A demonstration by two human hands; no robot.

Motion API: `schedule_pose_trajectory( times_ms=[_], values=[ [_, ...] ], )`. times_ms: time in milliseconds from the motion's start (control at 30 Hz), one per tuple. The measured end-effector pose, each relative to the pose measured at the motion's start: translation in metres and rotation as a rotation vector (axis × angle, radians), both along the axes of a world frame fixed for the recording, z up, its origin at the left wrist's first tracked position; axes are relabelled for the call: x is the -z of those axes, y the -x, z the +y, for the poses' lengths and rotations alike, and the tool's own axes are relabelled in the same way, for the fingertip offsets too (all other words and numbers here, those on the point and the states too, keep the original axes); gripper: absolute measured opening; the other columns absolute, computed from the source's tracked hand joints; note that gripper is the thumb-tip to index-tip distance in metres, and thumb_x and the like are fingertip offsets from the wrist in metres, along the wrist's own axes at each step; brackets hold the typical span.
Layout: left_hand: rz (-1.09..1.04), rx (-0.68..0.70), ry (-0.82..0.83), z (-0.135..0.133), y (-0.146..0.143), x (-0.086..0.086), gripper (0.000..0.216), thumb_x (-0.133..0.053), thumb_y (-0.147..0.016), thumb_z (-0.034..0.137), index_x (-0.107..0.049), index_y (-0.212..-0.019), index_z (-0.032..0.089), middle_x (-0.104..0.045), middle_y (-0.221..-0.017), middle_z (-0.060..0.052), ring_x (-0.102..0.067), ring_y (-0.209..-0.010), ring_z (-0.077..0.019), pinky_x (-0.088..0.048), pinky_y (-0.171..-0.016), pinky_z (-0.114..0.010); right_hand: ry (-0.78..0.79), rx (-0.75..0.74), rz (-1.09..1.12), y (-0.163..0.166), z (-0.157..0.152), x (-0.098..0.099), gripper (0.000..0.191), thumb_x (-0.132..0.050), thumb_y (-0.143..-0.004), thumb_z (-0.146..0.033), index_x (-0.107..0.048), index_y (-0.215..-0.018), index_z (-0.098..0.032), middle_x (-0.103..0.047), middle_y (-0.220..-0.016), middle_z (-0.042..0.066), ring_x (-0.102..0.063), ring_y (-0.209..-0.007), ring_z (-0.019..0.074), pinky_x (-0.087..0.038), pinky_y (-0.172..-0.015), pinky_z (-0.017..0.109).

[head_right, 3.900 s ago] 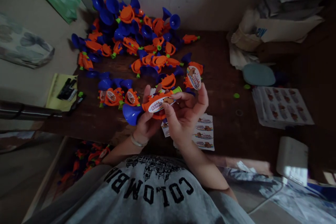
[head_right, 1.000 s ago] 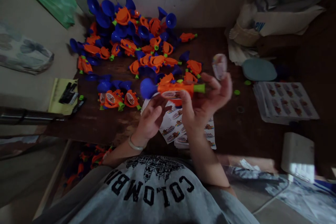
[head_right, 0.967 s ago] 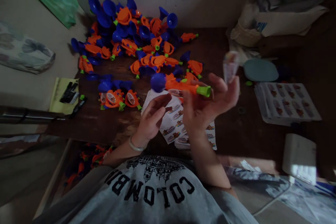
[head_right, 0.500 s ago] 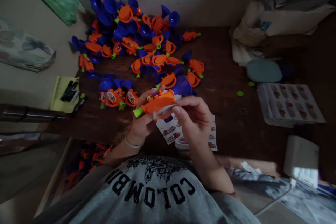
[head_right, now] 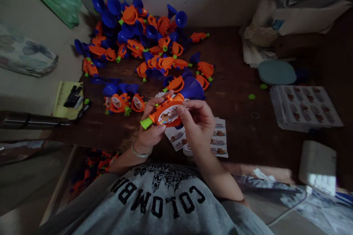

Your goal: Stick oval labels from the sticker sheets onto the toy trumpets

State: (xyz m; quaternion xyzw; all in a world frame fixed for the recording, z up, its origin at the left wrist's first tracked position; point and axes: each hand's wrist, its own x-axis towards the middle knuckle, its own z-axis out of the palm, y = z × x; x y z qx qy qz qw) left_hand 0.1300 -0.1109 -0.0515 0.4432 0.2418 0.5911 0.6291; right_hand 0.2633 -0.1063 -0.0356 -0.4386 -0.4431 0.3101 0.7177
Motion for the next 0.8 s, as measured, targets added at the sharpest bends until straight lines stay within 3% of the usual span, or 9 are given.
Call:
schedule_pose_trajectory(
  times_ms=[800],
  values=[
    [0.033,-0.087,-0.07,0.0014,-0.0052,-0.0015,0.042,-0.076,-0.092,0.036,-0.062,-0.131,0.03,-0.057,-0.158,-0.008,-0.047,-0.156,-0.0332,-0.039,-0.13,-0.058,-0.044,0.01,-0.03,0.0055,-0.001,-0.0068,0.011,-0.085,-0.089,-0.031,-0.075,-0.093,-0.027,-0.074,-0.08,-0.006,-0.067,-0.065,0.0084,-0.056,-0.057,0.02]
  ],
)
